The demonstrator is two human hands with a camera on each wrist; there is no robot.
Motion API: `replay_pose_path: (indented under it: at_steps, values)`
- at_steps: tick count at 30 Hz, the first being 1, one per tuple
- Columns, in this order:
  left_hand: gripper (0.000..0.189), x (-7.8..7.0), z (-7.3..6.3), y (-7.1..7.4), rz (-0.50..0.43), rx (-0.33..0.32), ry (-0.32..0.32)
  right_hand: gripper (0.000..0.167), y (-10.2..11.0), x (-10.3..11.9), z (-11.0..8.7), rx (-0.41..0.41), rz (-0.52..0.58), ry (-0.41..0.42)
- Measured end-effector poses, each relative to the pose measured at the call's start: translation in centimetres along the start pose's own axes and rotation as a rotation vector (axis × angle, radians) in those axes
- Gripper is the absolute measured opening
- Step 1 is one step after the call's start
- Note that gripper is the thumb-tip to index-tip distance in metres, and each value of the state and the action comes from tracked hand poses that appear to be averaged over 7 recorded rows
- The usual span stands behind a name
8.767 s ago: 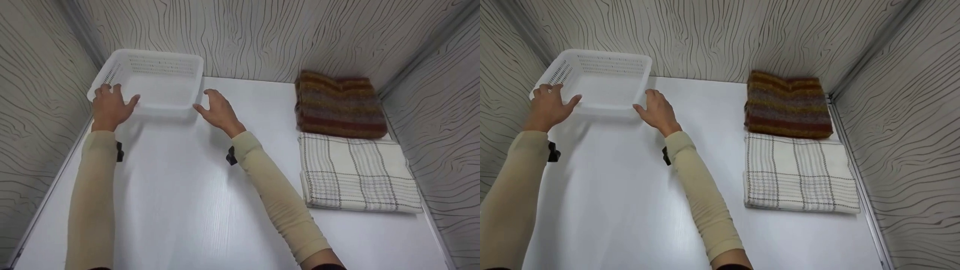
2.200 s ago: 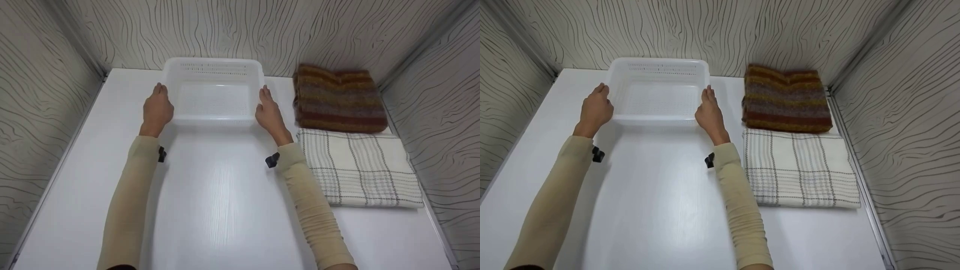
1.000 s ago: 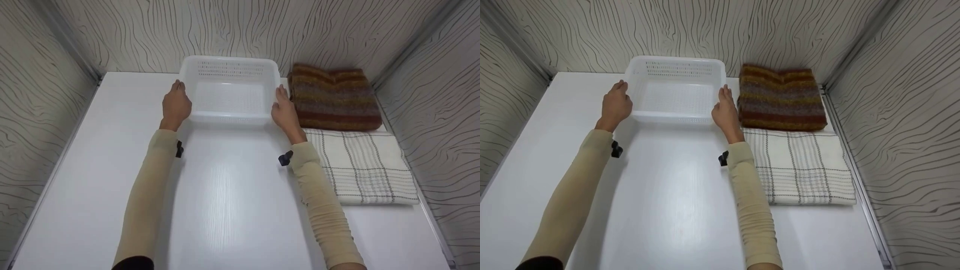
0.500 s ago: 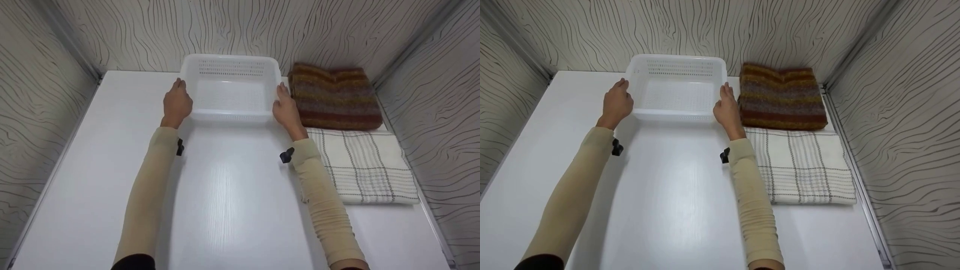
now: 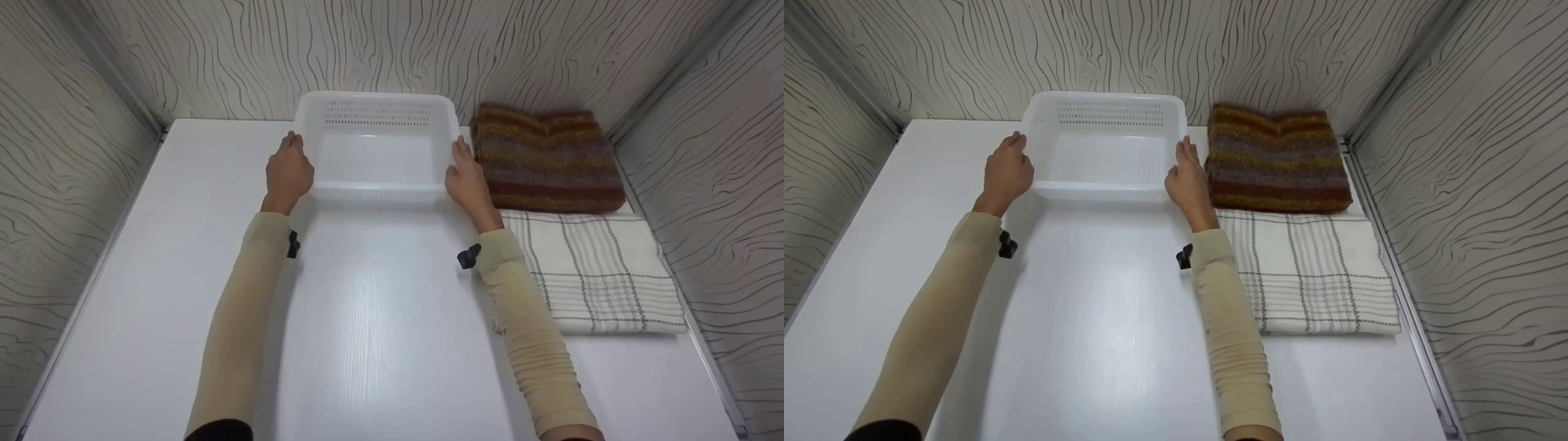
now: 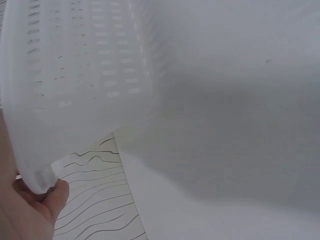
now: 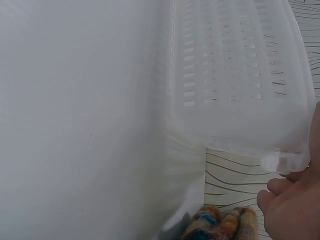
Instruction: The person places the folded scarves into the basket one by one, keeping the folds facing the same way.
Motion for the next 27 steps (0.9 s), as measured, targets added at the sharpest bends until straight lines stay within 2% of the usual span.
replay_pose_path:
  at_steps: [4, 16, 27]
  values:
    - [0.046, -0.09, 0.03, 0.0, -0.032, -0.006, -0.004, 0.058, 0.12, 0.03, -0.06, -0.012, 0.001, -0.007]
    - [0.05, 0.12, 0.01, 0.13, -0.091, 0.042, 0.051, 0.058, 0.04, 0.48, 0.2, -0.048, -0.034, -0.006]
    - [0.049, 0.37, 0.22, 0.04, -0.103, 0.017, 0.018, 0.059, 0.21, 0.14, -0.03, -0.069, -0.069, -0.009]
Point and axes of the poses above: each hand's wrist, its own z-axis towards the middle knuckle, its own y-axis out of the back of the hand, x = y × z, the point moved 4 cm from there along z, towards the middle knuckle, and after that the axes turned 4 degrees about z, right-handed, at the moved point
